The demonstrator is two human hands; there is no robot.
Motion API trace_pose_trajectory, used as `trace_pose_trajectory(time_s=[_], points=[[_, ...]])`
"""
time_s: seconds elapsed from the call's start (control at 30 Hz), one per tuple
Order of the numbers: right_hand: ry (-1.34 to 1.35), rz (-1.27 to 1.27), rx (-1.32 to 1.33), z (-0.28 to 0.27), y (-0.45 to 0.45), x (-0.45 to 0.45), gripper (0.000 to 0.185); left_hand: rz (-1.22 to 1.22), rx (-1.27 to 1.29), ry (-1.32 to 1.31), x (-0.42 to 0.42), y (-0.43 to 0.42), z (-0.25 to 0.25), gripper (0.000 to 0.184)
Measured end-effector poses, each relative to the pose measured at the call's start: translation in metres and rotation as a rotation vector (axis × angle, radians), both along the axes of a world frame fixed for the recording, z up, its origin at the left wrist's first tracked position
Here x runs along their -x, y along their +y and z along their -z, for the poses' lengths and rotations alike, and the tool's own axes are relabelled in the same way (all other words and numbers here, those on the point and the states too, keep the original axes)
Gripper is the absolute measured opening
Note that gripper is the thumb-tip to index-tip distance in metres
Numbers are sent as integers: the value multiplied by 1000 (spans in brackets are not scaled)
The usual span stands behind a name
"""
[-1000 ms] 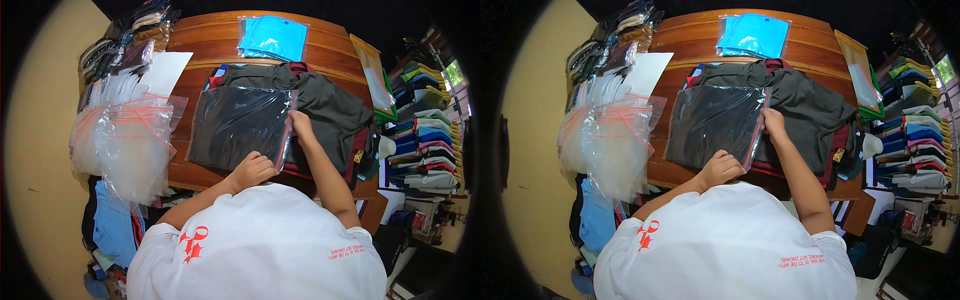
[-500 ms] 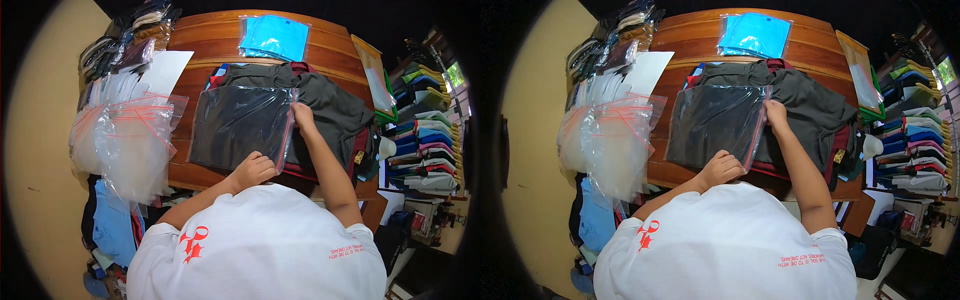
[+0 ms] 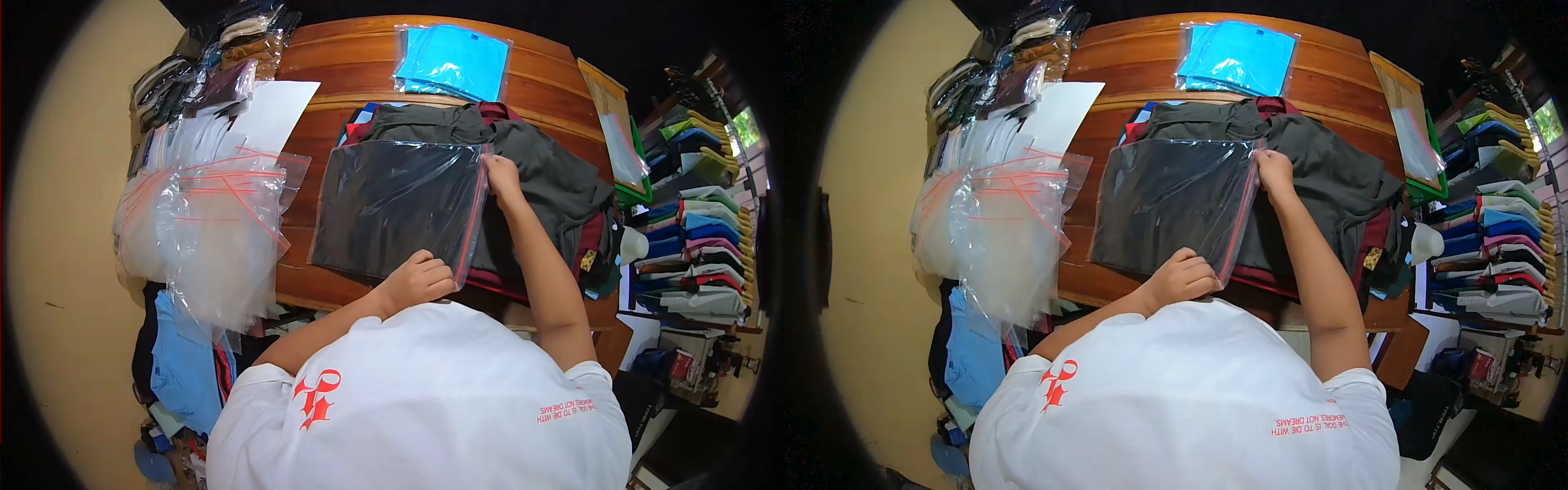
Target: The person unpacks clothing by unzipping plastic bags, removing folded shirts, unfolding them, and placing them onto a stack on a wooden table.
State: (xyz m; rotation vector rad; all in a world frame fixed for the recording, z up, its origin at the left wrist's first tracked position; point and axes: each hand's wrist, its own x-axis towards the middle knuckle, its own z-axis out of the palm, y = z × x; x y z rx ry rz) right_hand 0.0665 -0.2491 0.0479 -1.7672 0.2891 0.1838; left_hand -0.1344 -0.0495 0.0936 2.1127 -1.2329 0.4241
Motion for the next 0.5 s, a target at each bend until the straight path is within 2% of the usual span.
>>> trace_pose_trajectory(time_s=[0.43,0.5], points=[[-18,-24,86,1,-5,-32,30,2,9,-24,-1,-3,0,12],[-210,-16,259,8,-8,-39,30,7,-8,-25,-1,-2,1,6]])
